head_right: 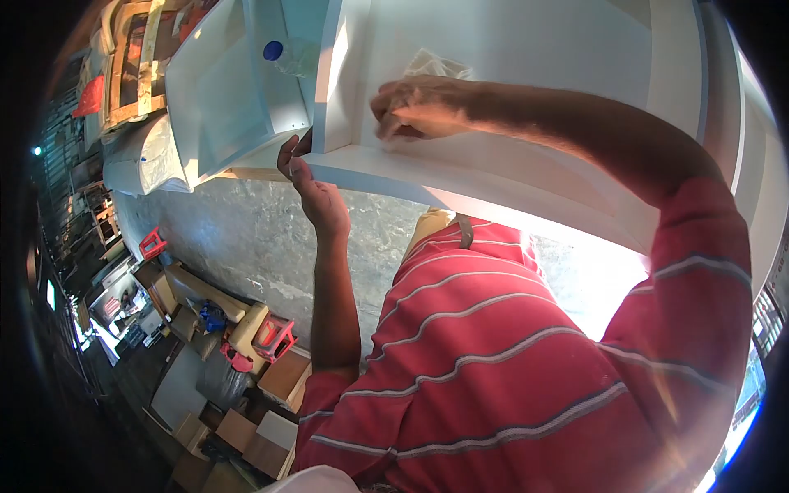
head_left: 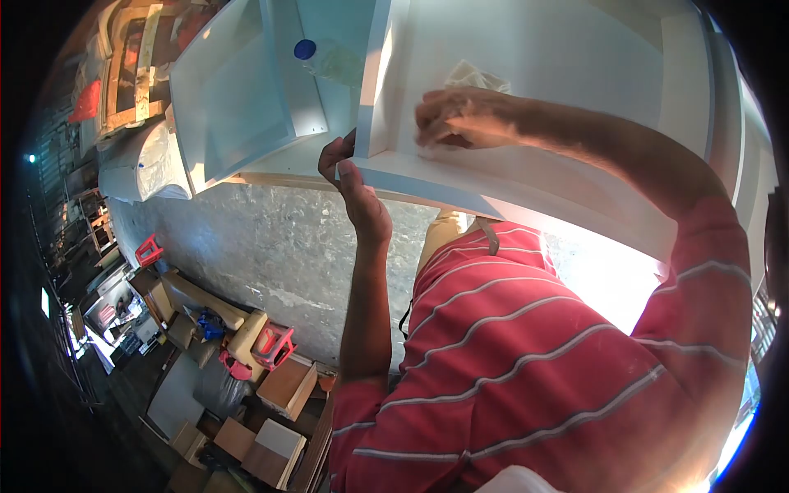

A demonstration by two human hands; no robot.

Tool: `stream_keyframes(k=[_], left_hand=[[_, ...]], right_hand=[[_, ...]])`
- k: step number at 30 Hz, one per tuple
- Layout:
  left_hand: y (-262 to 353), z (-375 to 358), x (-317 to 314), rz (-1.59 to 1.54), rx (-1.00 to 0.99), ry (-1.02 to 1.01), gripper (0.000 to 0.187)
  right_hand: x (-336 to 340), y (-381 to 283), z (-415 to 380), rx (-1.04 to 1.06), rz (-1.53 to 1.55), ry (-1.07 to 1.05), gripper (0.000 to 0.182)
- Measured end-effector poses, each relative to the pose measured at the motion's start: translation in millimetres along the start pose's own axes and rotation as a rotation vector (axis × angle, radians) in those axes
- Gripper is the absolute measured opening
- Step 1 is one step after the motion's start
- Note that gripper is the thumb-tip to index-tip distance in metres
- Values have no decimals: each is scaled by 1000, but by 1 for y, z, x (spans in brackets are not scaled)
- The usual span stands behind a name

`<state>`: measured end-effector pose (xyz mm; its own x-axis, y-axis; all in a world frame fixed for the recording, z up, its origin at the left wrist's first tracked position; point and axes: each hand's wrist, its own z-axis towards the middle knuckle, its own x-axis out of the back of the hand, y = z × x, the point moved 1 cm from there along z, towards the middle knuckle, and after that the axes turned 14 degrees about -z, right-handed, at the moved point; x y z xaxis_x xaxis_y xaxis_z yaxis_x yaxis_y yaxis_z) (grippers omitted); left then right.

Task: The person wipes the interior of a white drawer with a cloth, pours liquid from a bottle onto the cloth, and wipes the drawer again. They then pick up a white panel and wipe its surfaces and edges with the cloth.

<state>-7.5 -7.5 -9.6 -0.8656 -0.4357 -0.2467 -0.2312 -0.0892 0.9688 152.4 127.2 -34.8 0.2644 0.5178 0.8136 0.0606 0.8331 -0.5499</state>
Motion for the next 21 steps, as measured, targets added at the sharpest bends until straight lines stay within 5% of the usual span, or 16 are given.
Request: stream_keyframes(k=[2, 7, 11, 13, 14, 16, 18, 19, 20, 21], left_hand=[[2, -1, -4, -10, 7, 10, 50], [5, 0, -4, 11, 12, 8, 50], [3, -1, -4, 7, 12, 17, 50], [2, -2, -2, -1, 2, 6, 50], [1, -2, -2, 9, -7, 8, 50], [0, -3, -1, 4, -5, 12, 49], [-2, -2, -1, 36, -42, 27, 49], [-1, -3, -2, 5, -18, 50, 48], [1, -3, -6, 4, 1, 75, 49], [5, -3, -9, 8, 19, 101, 49]], right_hand=[[-9, 0, 10, -48, -96, 238, 22], [-22, -11, 15, 36, -177, 253, 20], [6, -5, -38, 273, -223, -73, 13], [32, 2, -70, 257, -66, -432, 16], [36, 14, -83, 251, -68, -442, 16], [48, 44, -100, 254, -392, -50, 13], [63, 62, -87, -699, 1053, 111, 23], [61, 71, -77, -618, 468, 168, 22], [59, 62, -65, -280, -84, 268, 19], [48, 41, -57, -348, 149, 243, 18]])
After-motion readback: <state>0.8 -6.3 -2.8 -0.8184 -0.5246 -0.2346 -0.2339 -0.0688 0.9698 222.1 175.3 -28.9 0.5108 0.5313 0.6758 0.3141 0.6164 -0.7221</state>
